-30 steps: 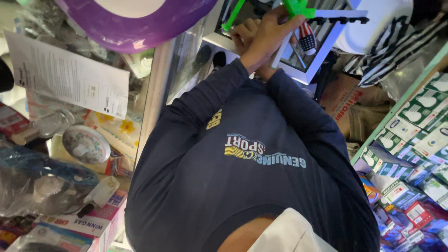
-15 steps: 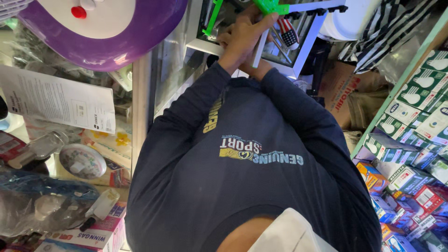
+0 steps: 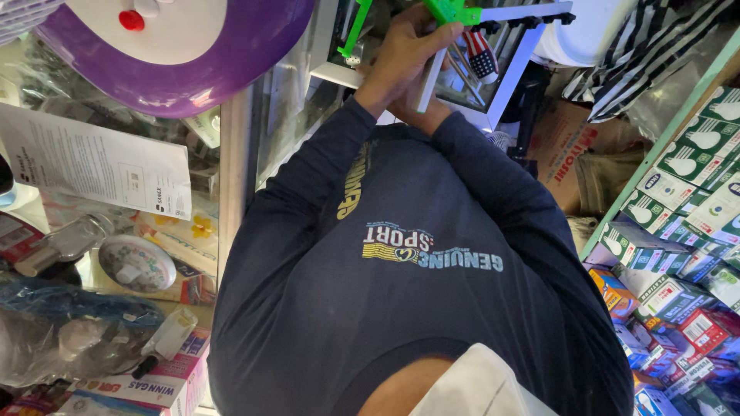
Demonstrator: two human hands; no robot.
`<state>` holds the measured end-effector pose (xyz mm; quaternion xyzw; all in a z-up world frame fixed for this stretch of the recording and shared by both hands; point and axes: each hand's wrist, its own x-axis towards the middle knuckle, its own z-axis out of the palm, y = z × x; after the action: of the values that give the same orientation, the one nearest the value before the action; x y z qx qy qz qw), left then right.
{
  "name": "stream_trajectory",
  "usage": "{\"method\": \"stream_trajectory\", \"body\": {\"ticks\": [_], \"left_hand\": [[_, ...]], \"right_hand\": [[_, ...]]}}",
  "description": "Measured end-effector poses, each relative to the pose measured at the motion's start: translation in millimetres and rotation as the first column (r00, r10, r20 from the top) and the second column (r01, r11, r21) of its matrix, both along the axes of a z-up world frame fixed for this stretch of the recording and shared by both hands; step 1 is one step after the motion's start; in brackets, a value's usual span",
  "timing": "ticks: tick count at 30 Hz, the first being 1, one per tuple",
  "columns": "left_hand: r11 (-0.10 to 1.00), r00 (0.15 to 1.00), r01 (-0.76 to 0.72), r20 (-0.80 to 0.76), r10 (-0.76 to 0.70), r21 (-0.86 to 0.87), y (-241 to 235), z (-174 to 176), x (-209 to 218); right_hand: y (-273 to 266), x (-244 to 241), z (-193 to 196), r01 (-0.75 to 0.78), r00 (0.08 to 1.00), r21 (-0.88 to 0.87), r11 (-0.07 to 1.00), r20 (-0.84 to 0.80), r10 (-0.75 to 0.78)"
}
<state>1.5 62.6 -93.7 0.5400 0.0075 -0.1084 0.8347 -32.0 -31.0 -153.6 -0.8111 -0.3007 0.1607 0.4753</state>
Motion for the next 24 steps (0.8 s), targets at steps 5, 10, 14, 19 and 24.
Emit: {"method": "stream_trajectory", "body": {"ticks": [5, 10, 14, 19, 24], "left_hand": [[0.999, 0.999, 0.033, -0.005, -0.033, 0.011, 2.7, 1.9, 2.1], [0.999, 0.999, 0.03, 0.031, -0.031, 0.015, 3.9, -0.4, 2.5], [0.999, 0.998, 0.039, 0.053, -0.041, 0.037, 5.3, -3.5, 3.0], [0.999, 0.997, 0.049, 0.061, -0.048, -0.023, 3.6, -4.4, 3.4], [0.997, 0.996, 0.075, 0.042, -0.077, 0.036, 8.1, -1.3, 2.7]], "right_hand": [[-1.7, -1.3, -6.8, 0.007, 0.994, -0.088, 0.996, 0.107, 0.003], [-1.4, -4.2, -15.4, -0.003, 0.988, -0.12, 0.993, 0.151, 0.022], [2.5, -0.3, -9.5, -0.02, 0.973, -0.154, 0.988, 0.224, 0.055], [5.8, 2.8, 18.4, -0.033, 0.984, -0.385, 0.922, 0.149, 0.097], [-1.2, 3.2, 23.1, -0.037, 0.988, -0.119, 0.992, 0.145, 0.054]]}}
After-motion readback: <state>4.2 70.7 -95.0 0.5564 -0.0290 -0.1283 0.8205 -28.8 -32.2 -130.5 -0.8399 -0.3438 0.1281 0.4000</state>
